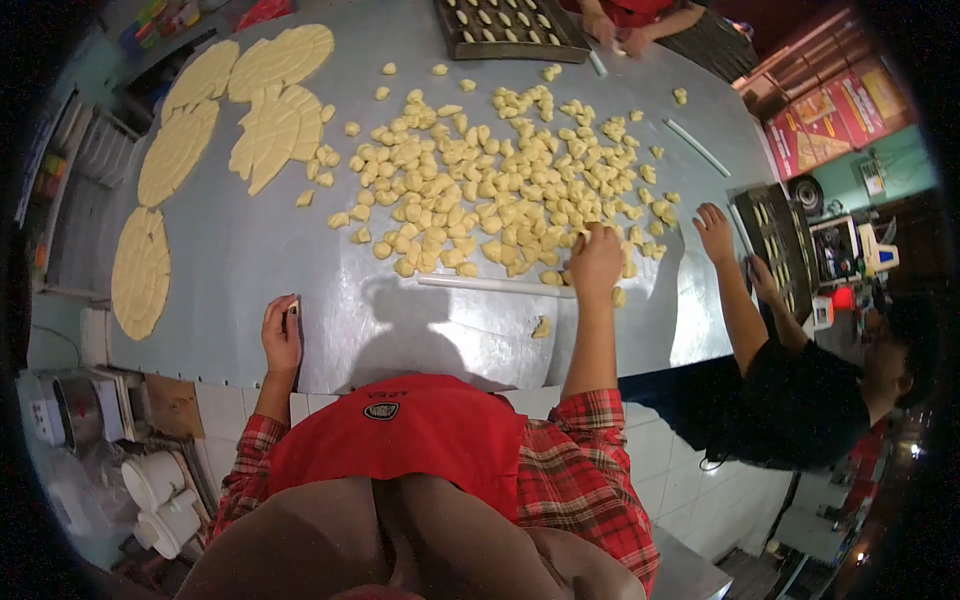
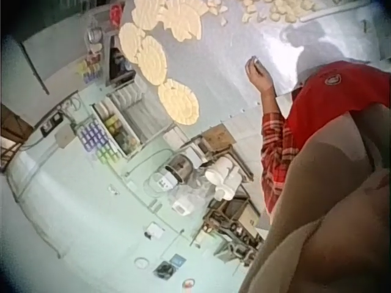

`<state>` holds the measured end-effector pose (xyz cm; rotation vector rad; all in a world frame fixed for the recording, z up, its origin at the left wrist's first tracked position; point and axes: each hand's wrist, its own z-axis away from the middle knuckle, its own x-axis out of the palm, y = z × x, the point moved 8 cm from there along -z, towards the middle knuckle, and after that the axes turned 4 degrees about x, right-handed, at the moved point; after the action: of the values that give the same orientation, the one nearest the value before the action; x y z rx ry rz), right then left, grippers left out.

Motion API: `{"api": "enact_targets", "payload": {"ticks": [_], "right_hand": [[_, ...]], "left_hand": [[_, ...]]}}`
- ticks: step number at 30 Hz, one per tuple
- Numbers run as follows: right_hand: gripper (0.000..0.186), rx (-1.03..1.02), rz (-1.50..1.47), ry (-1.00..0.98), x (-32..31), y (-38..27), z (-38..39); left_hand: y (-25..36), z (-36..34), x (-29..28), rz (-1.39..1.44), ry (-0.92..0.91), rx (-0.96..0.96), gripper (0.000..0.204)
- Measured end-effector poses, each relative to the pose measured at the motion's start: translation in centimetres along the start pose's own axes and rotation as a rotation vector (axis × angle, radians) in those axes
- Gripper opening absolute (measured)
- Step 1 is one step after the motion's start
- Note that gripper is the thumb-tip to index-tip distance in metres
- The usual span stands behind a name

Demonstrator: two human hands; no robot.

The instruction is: Shaping small pieces of dough into uniform round balls on a large metal production table.

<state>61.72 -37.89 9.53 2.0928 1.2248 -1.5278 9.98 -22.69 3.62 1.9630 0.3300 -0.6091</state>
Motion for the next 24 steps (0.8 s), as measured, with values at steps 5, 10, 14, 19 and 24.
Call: {"api": "enact_targets", "payload": {"ticks": [5, 10, 14, 19, 24], "right_hand": [[0.015, -0.437, -0.451, -0.242, 5.5, -16.3, 1.0], [0.012, -0.551, -0.226, -0.216, 10.5, -23.0, -1.2], [0.019, -0.103, -0.766, -0.429, 15.3, -19.1, -5.0], [0.023, -0.362, -0.407, -0.586, 13.2, -25.2, -2.9], [0.022, -0.321, -0.44, -0.48, 15.7, -24.5, -4.5]], "left_hand": [[0.9, -0.3, 0.0, -0.23, -0.05, 0.137, 0.03], [1.3, -0.2, 0.0, -0.334, -0.007, 0.058, 0.033], [0.5, -0.3, 0.1, -0.301, 0.017, 0.034, 0.034], [0.1, 0.1, -0.7, -0.321, 0.013, 0.032, 0.032], [0.4, -0.5, -0.4, -0.322, -0.006, 0.026, 0.031]]}}
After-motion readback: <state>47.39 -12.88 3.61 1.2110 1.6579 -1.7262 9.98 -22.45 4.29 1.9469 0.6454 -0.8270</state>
